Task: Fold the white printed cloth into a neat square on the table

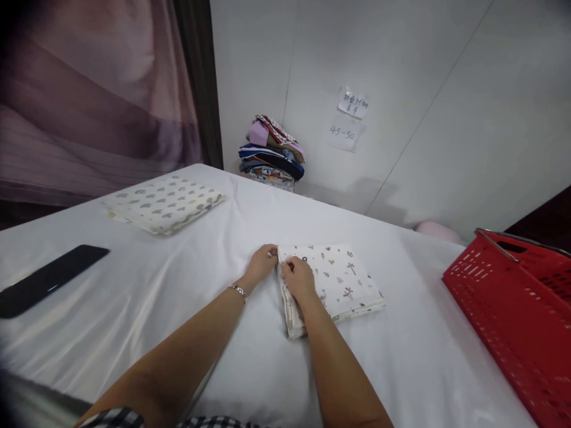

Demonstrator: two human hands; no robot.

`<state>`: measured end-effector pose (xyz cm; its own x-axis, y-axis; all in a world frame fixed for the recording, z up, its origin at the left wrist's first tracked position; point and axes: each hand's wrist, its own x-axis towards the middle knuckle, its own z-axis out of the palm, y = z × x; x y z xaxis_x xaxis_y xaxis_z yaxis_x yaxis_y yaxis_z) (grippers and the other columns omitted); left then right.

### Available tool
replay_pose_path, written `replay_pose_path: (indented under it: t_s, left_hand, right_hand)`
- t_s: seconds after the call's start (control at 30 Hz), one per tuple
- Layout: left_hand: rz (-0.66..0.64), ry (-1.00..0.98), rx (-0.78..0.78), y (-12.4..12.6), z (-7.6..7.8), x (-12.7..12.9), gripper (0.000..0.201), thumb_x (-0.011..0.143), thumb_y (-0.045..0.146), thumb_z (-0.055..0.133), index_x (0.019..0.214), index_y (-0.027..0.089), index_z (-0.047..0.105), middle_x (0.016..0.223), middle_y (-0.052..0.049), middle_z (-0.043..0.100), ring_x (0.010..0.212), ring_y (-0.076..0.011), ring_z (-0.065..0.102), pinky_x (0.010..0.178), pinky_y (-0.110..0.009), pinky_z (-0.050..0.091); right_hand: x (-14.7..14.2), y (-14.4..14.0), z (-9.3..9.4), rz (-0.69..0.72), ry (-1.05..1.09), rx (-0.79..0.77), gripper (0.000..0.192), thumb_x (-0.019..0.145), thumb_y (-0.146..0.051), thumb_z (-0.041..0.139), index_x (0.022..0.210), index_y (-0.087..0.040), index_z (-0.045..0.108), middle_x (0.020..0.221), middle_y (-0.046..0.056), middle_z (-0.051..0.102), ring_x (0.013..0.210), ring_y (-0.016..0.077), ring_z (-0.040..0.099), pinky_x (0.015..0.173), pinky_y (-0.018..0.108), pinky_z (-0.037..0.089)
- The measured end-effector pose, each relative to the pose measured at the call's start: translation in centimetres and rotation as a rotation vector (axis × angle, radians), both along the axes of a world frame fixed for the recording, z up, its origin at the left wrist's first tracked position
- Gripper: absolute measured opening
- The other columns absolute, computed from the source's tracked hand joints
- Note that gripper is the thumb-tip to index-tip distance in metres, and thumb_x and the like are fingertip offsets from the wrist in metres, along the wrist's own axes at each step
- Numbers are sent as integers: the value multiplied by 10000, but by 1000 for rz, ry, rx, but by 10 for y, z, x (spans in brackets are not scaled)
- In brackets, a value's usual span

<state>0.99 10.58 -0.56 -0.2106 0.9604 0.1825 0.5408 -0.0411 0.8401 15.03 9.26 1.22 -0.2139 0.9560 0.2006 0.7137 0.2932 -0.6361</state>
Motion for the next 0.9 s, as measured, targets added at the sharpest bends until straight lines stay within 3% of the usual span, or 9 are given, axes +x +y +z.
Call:
replay_pose_path:
  t_s: [0.1, 0.27, 0.4, 0.5, 0.67, 0.9]
  left_hand:
    - [-28, 33, 27, 0, -1, 0, 276, 705, 100, 487, 900, 209, 650, 825, -11, 597, 760, -139, 542, 706, -241, 412]
    - [-55, 87, -1, 2, -3, -1, 172, 712, 105, 499, 763, 196, 636, 784, -17, 576, 741, -144, 536, 681, -242, 411]
    - [-34, 43, -6, 1, -2, 0, 208, 743, 111, 491, 840, 217, 642, 871, -17, 576, 787, -139, 550, 711, -234, 420]
    - [-21, 21, -10, -2, -1, 1, 303, 761, 111, 471, 974, 252, 634, 892, -12, 560, 769, -133, 552, 686, -227, 420]
    - [-52, 70, -34, 1, -1, 2, 216, 757, 95, 464, 823, 220, 628, 821, -10, 538, 704, -125, 525, 622, -221, 392]
    - [-66, 91, -5, 2, -2, 1, 153, 794, 129, 469, 806, 210, 598, 885, -16, 552, 741, -124, 528, 651, -227, 389]
  right_hand:
    - [2, -1, 0, 18, 52, -20, 180, 782, -324, 489, 725, -215, 620, 659, -15, 623, 616, 139, 535, 592, 239, 376]
    - [23, 9, 8, 84, 120, -118, 223, 777, -357, 484, 837, -213, 644, 682, -13, 646, 596, 144, 551, 581, 243, 418]
    - [65, 41, 22, -64, -63, 48, 262, 797, -347, 455, 886, -205, 657, 834, 27, 673, 759, 175, 586, 717, 284, 438]
    - [95, 69, 25, -192, -283, 106, 351, 825, -338, 447, 1077, -167, 619, 1122, 99, 615, 941, 204, 570, 855, 326, 408]
    - [118, 94, 10, -252, -507, -26, 427, 875, -420, 405, 1160, -155, 580, 1252, 128, 542, 1158, 257, 472, 928, 358, 365]
    - [116, 89, -16, -296, -568, 79, 424, 907, -413, 349, 1226, -192, 519, 1367, 114, 433, 1267, 258, 348, 995, 432, 308]
